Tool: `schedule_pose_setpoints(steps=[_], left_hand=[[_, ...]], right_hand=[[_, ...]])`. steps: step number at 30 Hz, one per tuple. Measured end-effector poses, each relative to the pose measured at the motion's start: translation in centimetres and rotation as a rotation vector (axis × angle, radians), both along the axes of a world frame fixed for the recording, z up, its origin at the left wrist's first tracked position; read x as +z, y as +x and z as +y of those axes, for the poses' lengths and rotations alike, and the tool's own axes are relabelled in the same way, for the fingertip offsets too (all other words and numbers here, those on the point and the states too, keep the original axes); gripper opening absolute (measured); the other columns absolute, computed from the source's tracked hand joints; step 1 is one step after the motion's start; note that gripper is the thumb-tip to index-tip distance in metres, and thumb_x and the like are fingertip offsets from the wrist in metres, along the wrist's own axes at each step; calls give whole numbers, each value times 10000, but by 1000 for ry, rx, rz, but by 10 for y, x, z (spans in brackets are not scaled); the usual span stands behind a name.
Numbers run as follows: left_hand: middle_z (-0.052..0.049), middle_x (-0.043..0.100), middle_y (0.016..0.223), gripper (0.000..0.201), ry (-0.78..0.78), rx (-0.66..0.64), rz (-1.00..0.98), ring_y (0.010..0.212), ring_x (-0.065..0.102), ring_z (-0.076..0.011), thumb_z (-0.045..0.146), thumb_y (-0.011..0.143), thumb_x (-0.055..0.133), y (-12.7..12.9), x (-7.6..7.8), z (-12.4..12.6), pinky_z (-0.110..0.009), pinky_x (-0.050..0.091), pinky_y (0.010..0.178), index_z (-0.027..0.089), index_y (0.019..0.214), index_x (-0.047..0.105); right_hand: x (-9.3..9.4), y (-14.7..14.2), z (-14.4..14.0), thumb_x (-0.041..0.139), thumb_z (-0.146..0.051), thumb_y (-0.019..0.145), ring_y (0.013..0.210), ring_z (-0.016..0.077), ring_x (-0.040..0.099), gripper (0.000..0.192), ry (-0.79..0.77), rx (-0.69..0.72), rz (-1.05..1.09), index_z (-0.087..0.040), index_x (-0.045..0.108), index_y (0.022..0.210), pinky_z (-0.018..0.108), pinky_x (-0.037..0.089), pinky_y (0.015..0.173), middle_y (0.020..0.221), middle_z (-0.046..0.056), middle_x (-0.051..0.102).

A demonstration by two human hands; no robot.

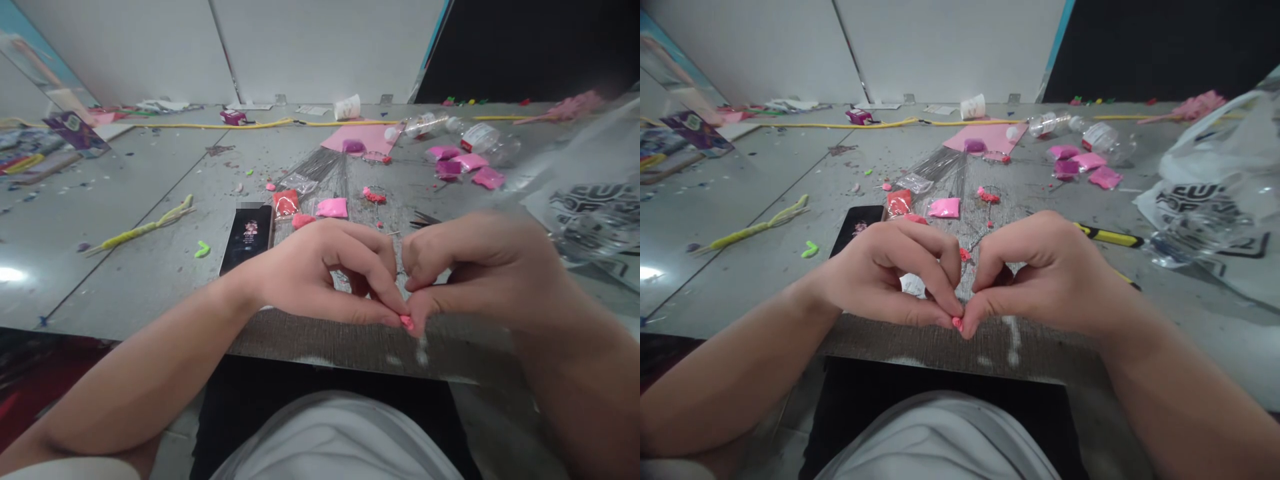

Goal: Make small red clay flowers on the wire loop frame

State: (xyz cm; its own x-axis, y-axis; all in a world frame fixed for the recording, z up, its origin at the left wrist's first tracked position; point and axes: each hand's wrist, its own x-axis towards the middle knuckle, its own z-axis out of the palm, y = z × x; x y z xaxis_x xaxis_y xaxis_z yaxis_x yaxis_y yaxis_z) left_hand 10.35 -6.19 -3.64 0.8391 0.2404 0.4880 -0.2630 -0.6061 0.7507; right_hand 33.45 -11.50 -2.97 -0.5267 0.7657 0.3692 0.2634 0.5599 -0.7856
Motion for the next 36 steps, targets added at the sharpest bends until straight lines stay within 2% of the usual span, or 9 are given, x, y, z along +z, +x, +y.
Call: schedule_pose_setpoints(steps=[9,19,26,30,36], left_hand=[[-62,732,856,77,-5,29,4,730,690,-119,183,839,820,0,-2,0,-215,573,669,205,912,831],[-56,723,844,85,61,18,-56,721,684,-108,182,837,823,0,-5,2,-202,558,656,197,920,824],[-42,685,820,24,150,52,-72,685,646,-90,175,873,776,0,-2,0,-194,526,626,188,863,794],[-41,665,804,25,167,30,-65,667,627,-85,175,878,773,1,-1,1,-199,510,619,163,859,784],[-41,679,797,30,164,60,-42,678,631,-97,218,877,783,0,-2,2,-204,519,626,194,862,792]], right_hand=[[0,-1,1,915,-454,724,499,114,505,355,2,-4,-6,-213,686,600,299,372,479,547,-26,620],[2,-1,2,926,-423,720,510,113,524,336,-8,-4,-20,-208,690,614,292,360,476,548,-36,623],[2,-1,3,910,-416,749,492,91,494,344,43,-4,-30,-198,677,620,280,321,452,536,-45,599],[3,-1,2,881,-405,791,496,93,504,350,66,-11,-87,-187,670,617,277,318,451,538,-30,612],[5,-2,3,872,-414,798,486,91,501,355,89,-27,-109,-187,670,615,266,326,444,539,-31,614]])
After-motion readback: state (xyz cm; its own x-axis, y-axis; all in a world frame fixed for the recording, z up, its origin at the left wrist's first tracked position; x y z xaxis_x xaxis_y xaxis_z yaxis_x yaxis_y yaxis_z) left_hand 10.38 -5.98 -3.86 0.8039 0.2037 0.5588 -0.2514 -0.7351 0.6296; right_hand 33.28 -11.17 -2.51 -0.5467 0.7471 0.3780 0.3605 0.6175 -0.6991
